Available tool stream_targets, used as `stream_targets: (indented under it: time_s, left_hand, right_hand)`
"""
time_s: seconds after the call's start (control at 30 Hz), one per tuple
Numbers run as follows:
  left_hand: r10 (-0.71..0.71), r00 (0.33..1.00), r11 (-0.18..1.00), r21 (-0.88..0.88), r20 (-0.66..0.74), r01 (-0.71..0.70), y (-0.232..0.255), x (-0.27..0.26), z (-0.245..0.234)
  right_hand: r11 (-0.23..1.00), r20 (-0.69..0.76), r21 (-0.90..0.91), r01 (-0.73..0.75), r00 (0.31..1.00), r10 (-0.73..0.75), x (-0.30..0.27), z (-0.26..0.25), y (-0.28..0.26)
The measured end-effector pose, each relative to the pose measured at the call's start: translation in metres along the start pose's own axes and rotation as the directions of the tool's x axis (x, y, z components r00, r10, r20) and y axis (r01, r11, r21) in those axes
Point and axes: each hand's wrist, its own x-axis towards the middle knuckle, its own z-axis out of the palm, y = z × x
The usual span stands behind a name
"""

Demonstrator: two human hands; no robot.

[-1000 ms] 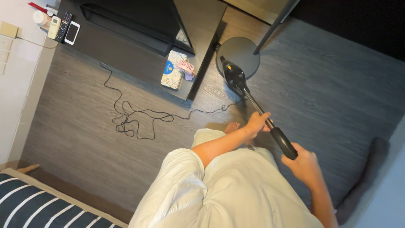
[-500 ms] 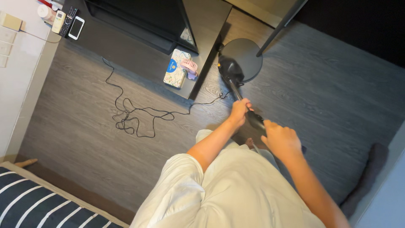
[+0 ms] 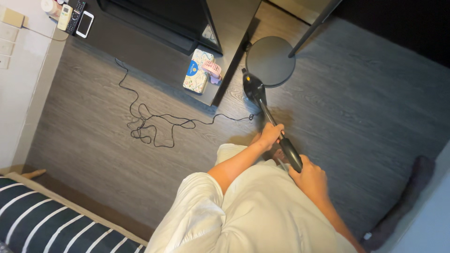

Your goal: The person vacuums the floor of a room using a stick vacuum cleaner. They move the vacuum back and forth across the wooden floor, cleaning around furniture such as a bed, a TV stand, and a small table.

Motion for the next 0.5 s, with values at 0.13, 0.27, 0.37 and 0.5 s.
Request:
stream_targets:
  time_s: [0.13,0.27,0.37,0.5]
  left_hand:
    - [0.043,0.999,0.998,0.04,-0.013,-0.042,-0.003,0.029,-0.012]
    - [0.092,0.995,0.985,0.141,0.036,-0.096,0.007,0.052,-0.02]
    - [-0.041,0.998,0.928,0.368,-0.054,0.058,0.018,0.029,-0.008]
    - [-0.159,0.987,0.958,0.236,-0.032,0.162,0.005,-0.003,0.007]
  right_hand:
    - [0.993,-0.039,0.11,0.051,0.998,-0.047,0.022,0.026,0.008]
    - [0.984,-0.008,0.142,0.104,0.995,-0.104,0.042,0.039,0.017]
    - [0.994,-0.004,0.051,0.1,0.995,-0.1,0.034,0.027,0.025]
    - [1.0,-0.008,0.029,-0.006,1.0,0.006,-0.008,0.007,0.048]
